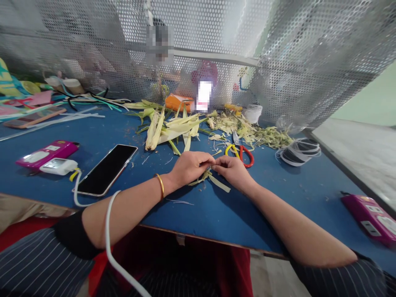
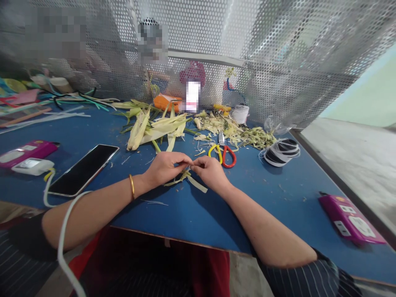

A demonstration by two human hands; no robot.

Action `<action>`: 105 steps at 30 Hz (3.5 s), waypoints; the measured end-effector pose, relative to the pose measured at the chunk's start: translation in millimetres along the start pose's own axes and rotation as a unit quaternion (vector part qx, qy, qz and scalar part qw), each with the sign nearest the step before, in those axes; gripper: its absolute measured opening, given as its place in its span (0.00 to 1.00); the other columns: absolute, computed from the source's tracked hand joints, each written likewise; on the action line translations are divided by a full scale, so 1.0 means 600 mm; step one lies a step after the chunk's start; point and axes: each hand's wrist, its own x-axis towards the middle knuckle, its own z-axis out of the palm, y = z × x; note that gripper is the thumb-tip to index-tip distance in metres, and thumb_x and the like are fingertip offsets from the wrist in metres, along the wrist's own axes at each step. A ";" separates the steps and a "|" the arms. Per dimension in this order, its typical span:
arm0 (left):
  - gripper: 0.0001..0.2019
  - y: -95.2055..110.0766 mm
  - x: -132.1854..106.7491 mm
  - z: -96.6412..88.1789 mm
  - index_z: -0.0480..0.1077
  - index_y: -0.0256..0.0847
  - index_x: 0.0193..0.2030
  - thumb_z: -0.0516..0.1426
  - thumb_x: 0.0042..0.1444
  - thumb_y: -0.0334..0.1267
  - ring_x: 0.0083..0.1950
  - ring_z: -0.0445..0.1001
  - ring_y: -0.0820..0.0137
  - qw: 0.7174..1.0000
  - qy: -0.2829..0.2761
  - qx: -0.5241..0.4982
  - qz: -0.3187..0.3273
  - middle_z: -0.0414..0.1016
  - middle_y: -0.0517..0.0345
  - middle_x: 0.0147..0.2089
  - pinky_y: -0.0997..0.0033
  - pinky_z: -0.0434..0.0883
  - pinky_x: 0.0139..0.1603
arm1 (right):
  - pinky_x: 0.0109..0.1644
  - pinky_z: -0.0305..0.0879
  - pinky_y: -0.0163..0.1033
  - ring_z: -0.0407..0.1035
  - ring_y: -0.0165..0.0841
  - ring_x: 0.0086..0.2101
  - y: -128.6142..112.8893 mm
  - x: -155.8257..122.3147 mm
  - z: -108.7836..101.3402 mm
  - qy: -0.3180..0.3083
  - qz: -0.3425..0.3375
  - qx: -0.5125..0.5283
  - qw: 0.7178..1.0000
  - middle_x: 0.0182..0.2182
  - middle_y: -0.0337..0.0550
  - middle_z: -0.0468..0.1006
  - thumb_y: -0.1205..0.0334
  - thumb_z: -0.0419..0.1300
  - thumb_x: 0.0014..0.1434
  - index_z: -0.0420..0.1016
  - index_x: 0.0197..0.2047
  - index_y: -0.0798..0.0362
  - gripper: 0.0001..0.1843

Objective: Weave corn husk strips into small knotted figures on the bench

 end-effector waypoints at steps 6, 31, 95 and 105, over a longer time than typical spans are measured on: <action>0.09 -0.002 0.003 -0.005 0.79 0.43 0.37 0.57 0.56 0.29 0.39 0.79 0.69 0.999 0.000 0.051 -0.005 0.83 0.59 0.38 0.73 0.70 0.41 | 0.26 0.53 0.35 0.58 0.28 0.22 -0.004 -0.002 0.000 0.003 -0.008 -0.025 1.000 0.20 0.37 0.69 0.57 0.59 0.51 0.72 0.26 0.52 0.09; 0.09 -0.007 0.000 0.001 0.75 0.41 0.39 0.53 0.61 0.31 0.40 0.78 0.70 0.985 0.046 0.134 0.094 0.82 0.57 0.39 0.73 0.69 0.42 | 0.29 0.64 0.36 0.64 0.28 0.23 -0.006 0.001 -0.001 0.056 -0.022 0.058 0.997 0.33 0.39 0.73 0.62 0.58 0.52 0.72 0.48 0.50 0.18; 0.07 -0.008 0.024 -0.016 0.65 0.38 0.28 0.58 0.52 0.38 0.20 0.61 0.82 0.891 -0.054 -0.369 -0.260 0.80 0.54 0.38 0.77 0.57 0.22 | 0.26 0.54 0.32 0.64 0.27 0.20 -0.026 -0.007 -0.056 -0.167 0.026 -0.118 0.979 0.16 0.30 0.66 0.78 0.53 0.48 0.61 0.25 0.50 0.12; 0.06 -0.010 0.025 -0.010 0.68 0.37 0.26 0.61 0.48 0.34 0.19 0.61 0.82 0.876 0.019 -0.344 -0.338 0.74 0.60 0.24 0.79 0.59 0.21 | 0.28 0.65 0.34 0.69 0.28 0.21 -0.021 0.004 -0.045 -0.084 0.070 0.118 0.987 0.19 0.35 0.74 0.63 0.62 0.52 0.65 0.26 0.51 0.09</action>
